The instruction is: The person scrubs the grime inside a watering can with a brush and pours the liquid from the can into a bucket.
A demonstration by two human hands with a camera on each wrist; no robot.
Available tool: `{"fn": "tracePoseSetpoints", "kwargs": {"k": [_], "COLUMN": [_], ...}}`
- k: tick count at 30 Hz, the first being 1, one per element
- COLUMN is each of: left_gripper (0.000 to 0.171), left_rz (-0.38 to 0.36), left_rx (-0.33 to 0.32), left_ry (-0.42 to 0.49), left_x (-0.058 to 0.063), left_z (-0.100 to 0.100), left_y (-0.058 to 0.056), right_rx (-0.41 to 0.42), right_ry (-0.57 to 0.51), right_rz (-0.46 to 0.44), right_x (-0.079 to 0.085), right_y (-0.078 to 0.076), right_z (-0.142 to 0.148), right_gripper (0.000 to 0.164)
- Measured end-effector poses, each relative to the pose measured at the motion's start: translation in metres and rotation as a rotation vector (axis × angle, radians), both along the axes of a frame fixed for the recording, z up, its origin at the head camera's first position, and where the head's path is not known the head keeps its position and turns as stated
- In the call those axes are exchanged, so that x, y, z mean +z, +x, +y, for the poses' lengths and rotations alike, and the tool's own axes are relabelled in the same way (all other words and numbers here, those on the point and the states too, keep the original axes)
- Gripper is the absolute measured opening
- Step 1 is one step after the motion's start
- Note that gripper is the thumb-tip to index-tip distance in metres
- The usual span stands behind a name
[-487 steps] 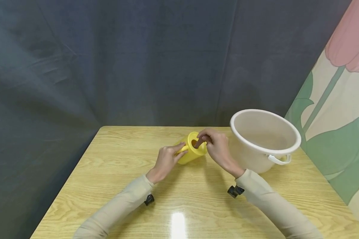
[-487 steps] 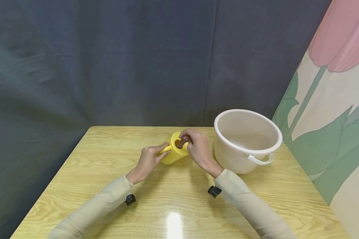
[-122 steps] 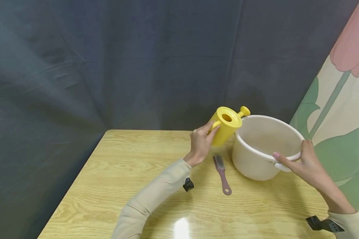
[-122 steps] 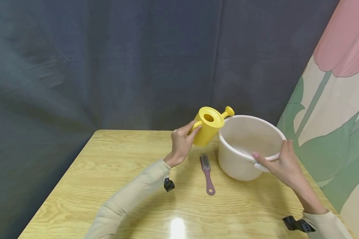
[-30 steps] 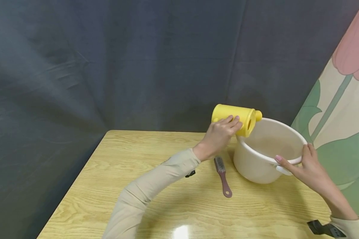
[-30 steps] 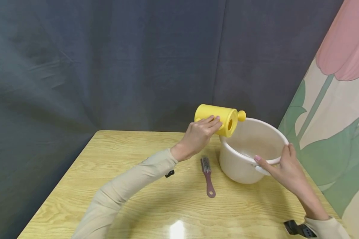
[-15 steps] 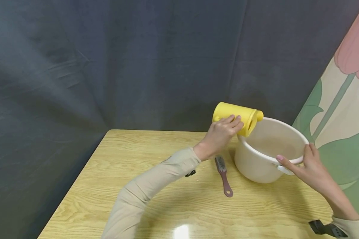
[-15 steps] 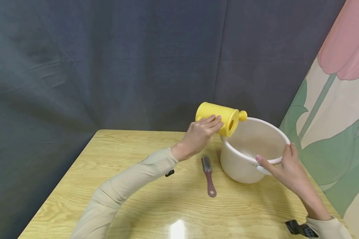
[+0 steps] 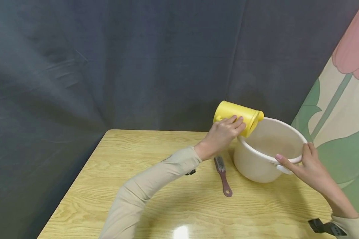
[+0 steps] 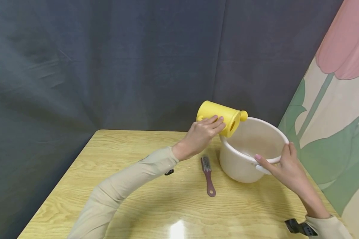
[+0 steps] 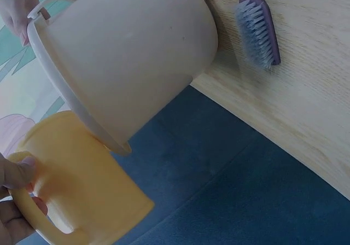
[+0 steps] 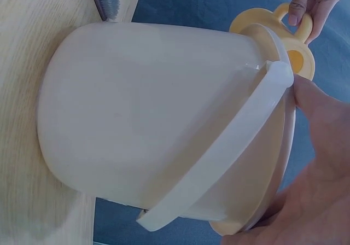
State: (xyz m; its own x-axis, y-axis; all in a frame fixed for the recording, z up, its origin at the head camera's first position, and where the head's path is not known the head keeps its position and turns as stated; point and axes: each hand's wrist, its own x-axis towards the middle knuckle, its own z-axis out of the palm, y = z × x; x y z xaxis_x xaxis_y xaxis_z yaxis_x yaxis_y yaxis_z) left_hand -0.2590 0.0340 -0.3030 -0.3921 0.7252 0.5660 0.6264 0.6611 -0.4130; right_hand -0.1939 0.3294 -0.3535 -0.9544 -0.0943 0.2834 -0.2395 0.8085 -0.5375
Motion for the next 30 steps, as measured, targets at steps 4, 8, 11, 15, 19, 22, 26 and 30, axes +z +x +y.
{"fn": "tracePoseSetpoints", "kwargs": {"k": [4, 8, 11, 15, 19, 22, 26, 30], "left_gripper": [0.031, 0.029, 0.028, 0.029, 0.030, 0.029, 0.028, 0.027], "left_rz": [0.020, 0.055, 0.075, 0.089, 0.105, 0.122, 0.134, 0.141], "left_rx": [-0.003, -0.012, -0.020, -0.015, -0.006, -0.004, -0.009, -0.011], "left_ry": [0.000, 0.007, 0.010, 0.009, -0.002, -0.010, -0.012, -0.012], "left_x": [-0.0014, -0.0038, -0.0041, -0.0034, -0.0040, -0.0052, -0.0058, -0.0056], "left_z": [0.0003, 0.0014, 0.0029, 0.0047, 0.0055, 0.0062, 0.0077, 0.0093], "left_y": [-0.0002, -0.0005, -0.0008, -0.0008, -0.0005, -0.0007, -0.0005, 0.0003], "right_rx": [0.005, 0.010, 0.012, 0.009, 0.004, 0.002, -0.001, -0.002], "right_ry": [-0.012, -0.019, -0.019, -0.011, -0.007, -0.007, -0.005, -0.014], "right_rz": [0.006, 0.005, 0.007, -0.006, -0.023, -0.018, -0.021, -0.019], "right_x": [-0.0008, -0.0011, -0.0007, -0.0001, -0.0005, -0.0009, -0.0010, -0.0011], "right_y": [0.0001, 0.0001, -0.0003, -0.0011, -0.0019, -0.0022, -0.0015, 0.0002], "right_z": [-0.0006, -0.0012, -0.0011, -0.0005, -0.0006, -0.0010, -0.0007, 0.0001], "right_gripper": [0.090, 0.091, 0.090, 0.092, 0.094, 0.093, 0.093, 0.092]}}
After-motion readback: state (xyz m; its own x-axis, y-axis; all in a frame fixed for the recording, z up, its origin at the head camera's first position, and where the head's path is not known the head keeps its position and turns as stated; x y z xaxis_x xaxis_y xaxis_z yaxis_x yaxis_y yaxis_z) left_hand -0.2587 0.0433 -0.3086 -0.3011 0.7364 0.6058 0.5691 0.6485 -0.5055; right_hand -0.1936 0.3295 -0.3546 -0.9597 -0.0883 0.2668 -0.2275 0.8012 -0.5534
